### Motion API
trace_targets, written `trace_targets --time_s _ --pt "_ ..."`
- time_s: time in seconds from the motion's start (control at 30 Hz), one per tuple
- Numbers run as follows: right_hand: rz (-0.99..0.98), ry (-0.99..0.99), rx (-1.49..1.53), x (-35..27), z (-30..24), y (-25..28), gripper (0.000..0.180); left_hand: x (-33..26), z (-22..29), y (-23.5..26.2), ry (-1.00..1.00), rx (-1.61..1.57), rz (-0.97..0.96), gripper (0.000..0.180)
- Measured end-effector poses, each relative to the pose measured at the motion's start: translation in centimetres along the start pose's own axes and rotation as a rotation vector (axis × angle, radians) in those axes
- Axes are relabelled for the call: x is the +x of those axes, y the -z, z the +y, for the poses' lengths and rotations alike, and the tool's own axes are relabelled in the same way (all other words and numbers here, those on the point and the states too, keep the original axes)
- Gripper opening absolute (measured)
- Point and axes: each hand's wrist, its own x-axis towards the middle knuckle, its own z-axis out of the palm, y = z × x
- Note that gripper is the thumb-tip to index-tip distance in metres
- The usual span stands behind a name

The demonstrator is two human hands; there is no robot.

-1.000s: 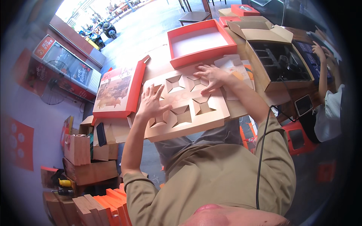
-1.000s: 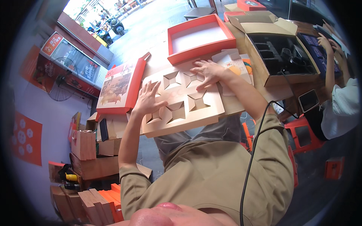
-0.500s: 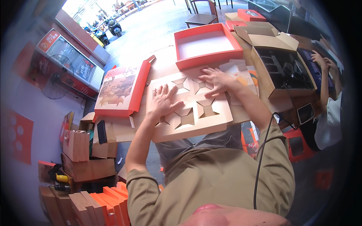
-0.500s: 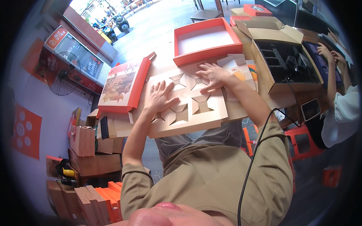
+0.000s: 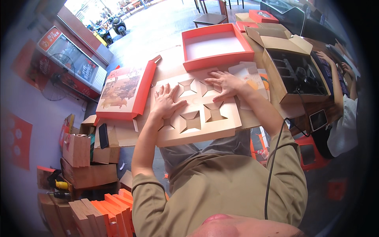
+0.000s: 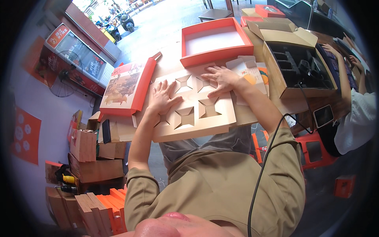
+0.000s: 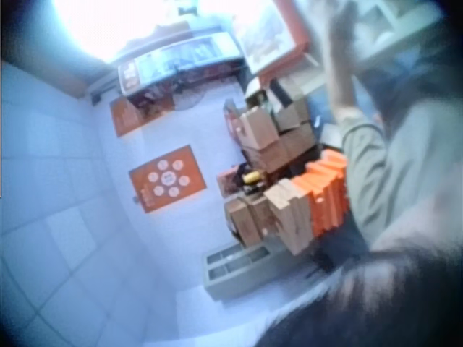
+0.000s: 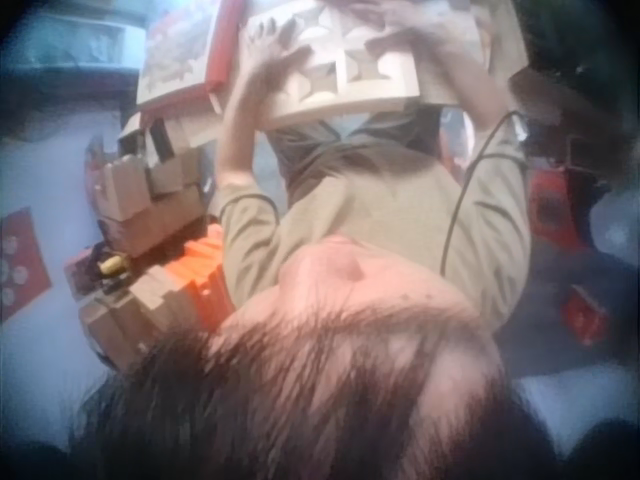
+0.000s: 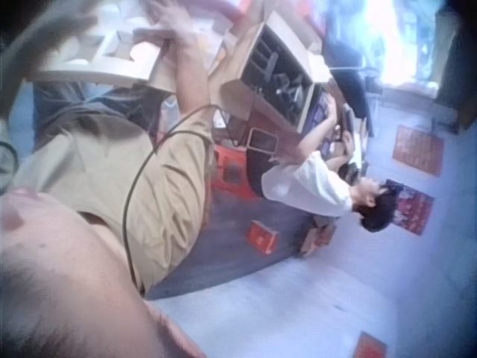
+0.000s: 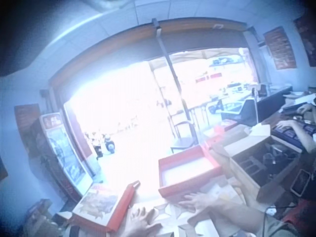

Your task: The person assembles cardboard gift boxes by folding and pressing the panels into shape, then places a wooden dividers insert into one of the boxes.

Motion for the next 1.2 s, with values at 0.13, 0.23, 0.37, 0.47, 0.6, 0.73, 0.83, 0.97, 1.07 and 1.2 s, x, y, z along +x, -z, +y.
trace_targets --time_s 0.13,0.23,0.37,0.47,0.6,0.73,0.83,0.97,1.07,1.2 --pt "0.015 0.014 0.004 0.2 0.0 0.0 0.110 -0.1 0.0 -0.2 0.005 0.038 0.019 0.103" --pt "0.012 0.037 0.010 0.6 -0.3 0.3 0.110 -0.3 -0.6 -0.3 0.000 0.065 0.054 0.103" --pt "0.038 0.030 -0.019 0.3 0.0 0.0 0.115 -1.0 1.3 1.8 -0.088 0.168 0.089 0.090" --pt "0.076 0.048 0.003 0.4 0.8 -0.6 0.113 -3.4 4.6 3.0 -0.235 0.196 0.181 0.080" --pt "0.077 0.058 -0.002 0.6 0.5 -0.8 0.112 -7.8 10.2 2.4 -0.440 0.001 0.122 0.084" --pt "0.083 0.049 0.017 0.3 0.4 -0.9 0.111 -10.3 13.3 1.2 -0.487 -0.077 0.052 0.091" --pt "0.068 0.028 0.011 0.4 0.2 -0.6 0.110 -10.5 13.7 0.1 -0.469 -0.095 0.090 0.092" --pt "0.090 0.039 0.013 0.5 0.5 -0.8 0.113 -10.3 13.7 -0.9 -0.464 -0.066 0.108 0.096" --pt "0.114 0.045 0.066 0.4 0.3 -0.5 0.111 -10.3 13.5 -0.5 -0.474 -0.088 0.136 0.091" --pt "0.136 -0.003 0.099 -0.1 0.0 -0.4 0.104 -11.8 13.3 -1.2 -0.497 -0.114 0.349 0.064"
